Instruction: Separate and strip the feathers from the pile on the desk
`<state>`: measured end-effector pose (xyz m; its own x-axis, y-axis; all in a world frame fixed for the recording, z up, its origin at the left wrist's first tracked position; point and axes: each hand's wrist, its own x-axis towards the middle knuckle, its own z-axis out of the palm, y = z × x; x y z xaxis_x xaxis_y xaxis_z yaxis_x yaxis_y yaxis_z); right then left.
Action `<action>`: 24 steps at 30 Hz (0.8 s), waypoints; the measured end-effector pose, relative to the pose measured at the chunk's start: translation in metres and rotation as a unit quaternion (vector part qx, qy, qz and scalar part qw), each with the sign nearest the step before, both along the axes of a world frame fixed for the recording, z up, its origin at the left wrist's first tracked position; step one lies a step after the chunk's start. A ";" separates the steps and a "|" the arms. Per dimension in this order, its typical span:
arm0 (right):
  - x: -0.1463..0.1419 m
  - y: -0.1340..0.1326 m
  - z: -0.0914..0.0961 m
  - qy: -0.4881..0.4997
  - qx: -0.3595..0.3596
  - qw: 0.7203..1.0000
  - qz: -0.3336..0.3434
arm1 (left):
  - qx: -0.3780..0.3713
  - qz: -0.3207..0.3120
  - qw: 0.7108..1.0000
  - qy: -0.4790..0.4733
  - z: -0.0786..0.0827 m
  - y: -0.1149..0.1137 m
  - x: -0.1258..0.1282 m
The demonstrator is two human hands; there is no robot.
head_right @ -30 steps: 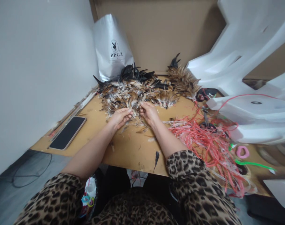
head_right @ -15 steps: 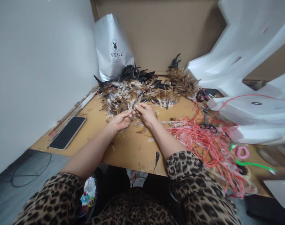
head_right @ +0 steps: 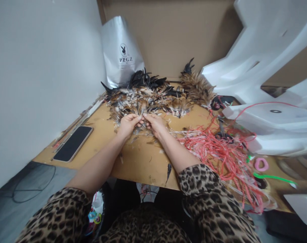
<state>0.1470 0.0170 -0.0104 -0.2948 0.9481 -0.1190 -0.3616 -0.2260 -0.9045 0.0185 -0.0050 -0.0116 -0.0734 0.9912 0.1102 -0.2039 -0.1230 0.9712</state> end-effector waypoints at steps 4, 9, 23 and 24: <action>0.001 0.002 -0.004 0.008 0.010 1.000 0.007 | -0.007 -0.026 1.000 0.014 0.001 -0.003 0.003; 0.002 0.004 -0.007 0.013 0.041 0.999 -0.017 | -0.073 -0.059 0.993 -0.071 -0.002 -0.002 0.001; 0.001 0.005 -0.012 -0.085 0.139 0.984 -0.069 | -0.089 -0.057 0.994 -0.029 -0.006 0.001 0.000; 0.001 0.005 -0.012 -0.092 0.140 0.983 -0.069 | -0.083 -0.048 0.995 -0.013 -0.006 0.000 0.001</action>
<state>0.1478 0.0219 -0.0227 -0.1589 0.9808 0.1127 -0.1951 0.0807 -0.9775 0.0192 -0.0046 -0.0173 0.0224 0.9981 -0.0568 -0.2323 0.0605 0.9708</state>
